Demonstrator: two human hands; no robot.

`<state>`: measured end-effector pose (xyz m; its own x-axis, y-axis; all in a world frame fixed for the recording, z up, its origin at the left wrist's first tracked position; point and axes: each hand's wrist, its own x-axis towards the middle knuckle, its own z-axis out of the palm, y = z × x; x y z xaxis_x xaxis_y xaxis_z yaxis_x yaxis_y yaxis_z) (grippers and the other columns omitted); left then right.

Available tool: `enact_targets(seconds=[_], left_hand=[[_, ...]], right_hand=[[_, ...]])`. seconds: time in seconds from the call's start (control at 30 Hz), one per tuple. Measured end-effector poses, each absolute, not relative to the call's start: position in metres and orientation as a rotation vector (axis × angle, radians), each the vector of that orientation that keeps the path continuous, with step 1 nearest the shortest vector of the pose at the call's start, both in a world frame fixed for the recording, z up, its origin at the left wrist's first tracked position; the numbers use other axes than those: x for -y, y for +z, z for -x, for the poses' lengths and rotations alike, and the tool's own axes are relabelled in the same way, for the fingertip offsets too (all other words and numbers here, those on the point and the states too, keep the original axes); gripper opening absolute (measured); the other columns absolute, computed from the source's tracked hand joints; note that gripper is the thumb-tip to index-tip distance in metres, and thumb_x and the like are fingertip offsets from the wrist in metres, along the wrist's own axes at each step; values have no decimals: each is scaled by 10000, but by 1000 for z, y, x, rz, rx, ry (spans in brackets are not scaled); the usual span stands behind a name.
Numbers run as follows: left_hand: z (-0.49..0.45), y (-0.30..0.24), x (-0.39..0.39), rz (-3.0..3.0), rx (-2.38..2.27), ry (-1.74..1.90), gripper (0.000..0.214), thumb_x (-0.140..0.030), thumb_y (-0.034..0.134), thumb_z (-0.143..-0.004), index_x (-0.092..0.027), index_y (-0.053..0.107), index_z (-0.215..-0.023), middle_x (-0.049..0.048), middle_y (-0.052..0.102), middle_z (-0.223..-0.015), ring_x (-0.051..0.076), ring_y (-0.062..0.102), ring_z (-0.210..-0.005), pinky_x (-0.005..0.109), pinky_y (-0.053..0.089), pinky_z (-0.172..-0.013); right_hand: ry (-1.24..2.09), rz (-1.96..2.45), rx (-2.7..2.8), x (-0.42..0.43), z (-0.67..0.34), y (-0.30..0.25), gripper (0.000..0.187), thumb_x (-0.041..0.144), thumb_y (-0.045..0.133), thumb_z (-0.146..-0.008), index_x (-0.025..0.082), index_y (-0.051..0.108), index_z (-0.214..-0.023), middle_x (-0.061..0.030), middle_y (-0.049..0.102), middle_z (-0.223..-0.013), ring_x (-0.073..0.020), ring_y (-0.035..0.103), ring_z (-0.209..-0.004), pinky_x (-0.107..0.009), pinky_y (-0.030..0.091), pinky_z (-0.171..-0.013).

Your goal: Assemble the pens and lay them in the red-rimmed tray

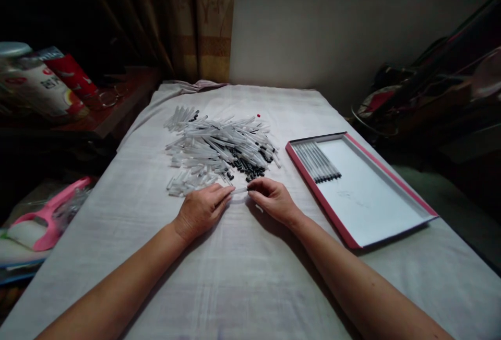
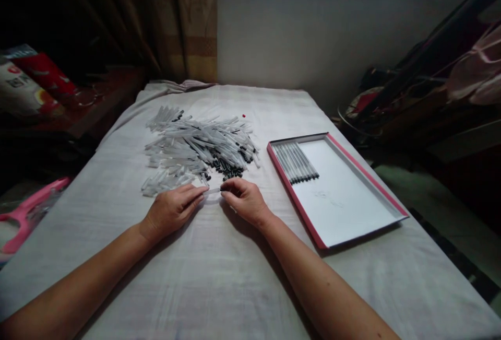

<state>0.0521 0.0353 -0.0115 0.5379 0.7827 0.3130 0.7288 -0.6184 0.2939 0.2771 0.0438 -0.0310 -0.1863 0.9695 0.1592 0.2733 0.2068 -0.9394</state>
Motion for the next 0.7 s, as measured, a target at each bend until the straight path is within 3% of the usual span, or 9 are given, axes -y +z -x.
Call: enact_targets(seconds=[0.17, 0.7], left_hand=[[-52, -14, -31, -2662, -1284, 665, 306, -310, 442, -982, -211, 651, -1183, 51, 722, -920, 170, 677, -782, 255, 503, -651], [-53, -13, -29, -2675, -1241, 686, 306, -296, 449, -981, -218, 653, -1195, 55, 718, -887, 169, 674, -773, 263, 520, -663]], right_hand=[[857, 1186, 1741, -42, -279, -28, 113, 244, 615, -796, 206, 696, -865, -33, 688, -780, -156, 622, -708, -288, 502, -688], [803, 1145, 1907, -40, -280, -23, 127, 283, 584, -884, 239, 702, -868, -38, 713, -810, -165, 652, -733, -289, 509, -705]])
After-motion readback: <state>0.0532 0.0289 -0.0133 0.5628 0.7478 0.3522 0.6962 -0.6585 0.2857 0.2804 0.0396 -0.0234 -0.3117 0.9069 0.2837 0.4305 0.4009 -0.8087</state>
